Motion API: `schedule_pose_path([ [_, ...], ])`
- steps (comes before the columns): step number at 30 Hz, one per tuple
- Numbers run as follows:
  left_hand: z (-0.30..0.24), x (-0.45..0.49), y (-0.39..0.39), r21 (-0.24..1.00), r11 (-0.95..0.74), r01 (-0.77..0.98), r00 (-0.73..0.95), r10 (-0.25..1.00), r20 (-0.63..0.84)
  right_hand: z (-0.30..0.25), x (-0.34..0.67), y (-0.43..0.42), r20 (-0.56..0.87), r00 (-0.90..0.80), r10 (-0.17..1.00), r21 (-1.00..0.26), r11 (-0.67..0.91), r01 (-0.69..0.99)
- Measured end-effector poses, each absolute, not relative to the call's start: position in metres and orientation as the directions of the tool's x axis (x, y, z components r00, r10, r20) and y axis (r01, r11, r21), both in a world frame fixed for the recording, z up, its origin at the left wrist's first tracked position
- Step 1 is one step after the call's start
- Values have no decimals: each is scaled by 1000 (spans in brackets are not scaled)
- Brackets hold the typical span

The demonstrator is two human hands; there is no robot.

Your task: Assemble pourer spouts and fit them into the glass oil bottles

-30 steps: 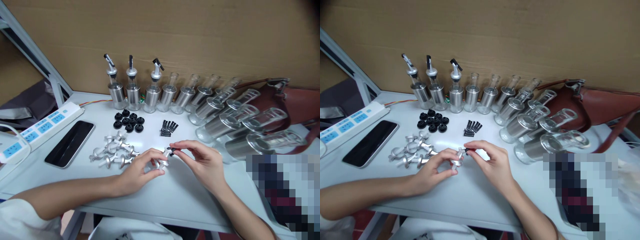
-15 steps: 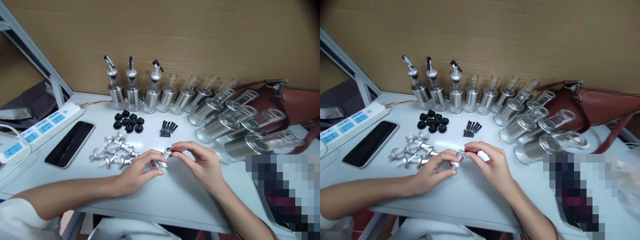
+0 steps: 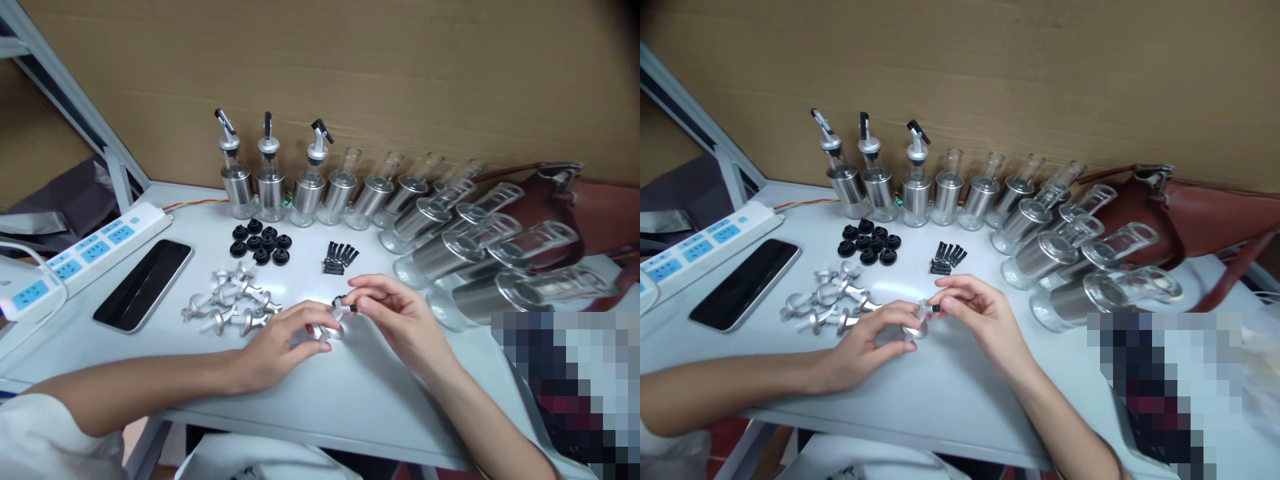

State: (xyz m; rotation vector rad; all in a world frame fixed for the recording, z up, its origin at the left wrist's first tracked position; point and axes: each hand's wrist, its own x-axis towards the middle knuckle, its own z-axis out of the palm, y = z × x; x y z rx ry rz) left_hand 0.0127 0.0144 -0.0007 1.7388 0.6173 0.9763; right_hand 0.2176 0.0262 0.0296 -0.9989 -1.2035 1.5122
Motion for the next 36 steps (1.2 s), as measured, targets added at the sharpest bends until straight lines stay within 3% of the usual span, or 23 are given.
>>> schedule_pose_path([
  [3, -2, 13, 15, 916, -396, -56, 547, 756, 360, 30, 215, 28, -200, -349, 916, -914, -302, -270],
  [7, -2, 13, 16, 904, -421, -74, 555, 736, 389, 30, 214, 27, -251, -449, 858, -864, -408, -296],
  [15, 2, 11, 13, 911, -409, -43, 570, 739, 359, 30, 219, 27, -212, -526, 824, -883, -392, -257],
  [23, 2, 11, 14, 913, -406, 30, 587, 747, 312, 29, 219, 26, -164, -485, 859, -928, -301, -221],
  [29, 32, 5, 19, 833, -483, 268, 678, 709, 193, 31, 220, 27, -116, -407, 906, -949, -221, -223],
  [33, 60, -10, 49, 664, -541, 516, 676, 733, 73, 35, 221, 29, -96, -331, 939, -927, -206, -315],
  [36, 68, -27, 83, 309, -568, 763, 544, 822, 168, 36, 221, 30, -93, -301, 949, -892, -214, -398],
])
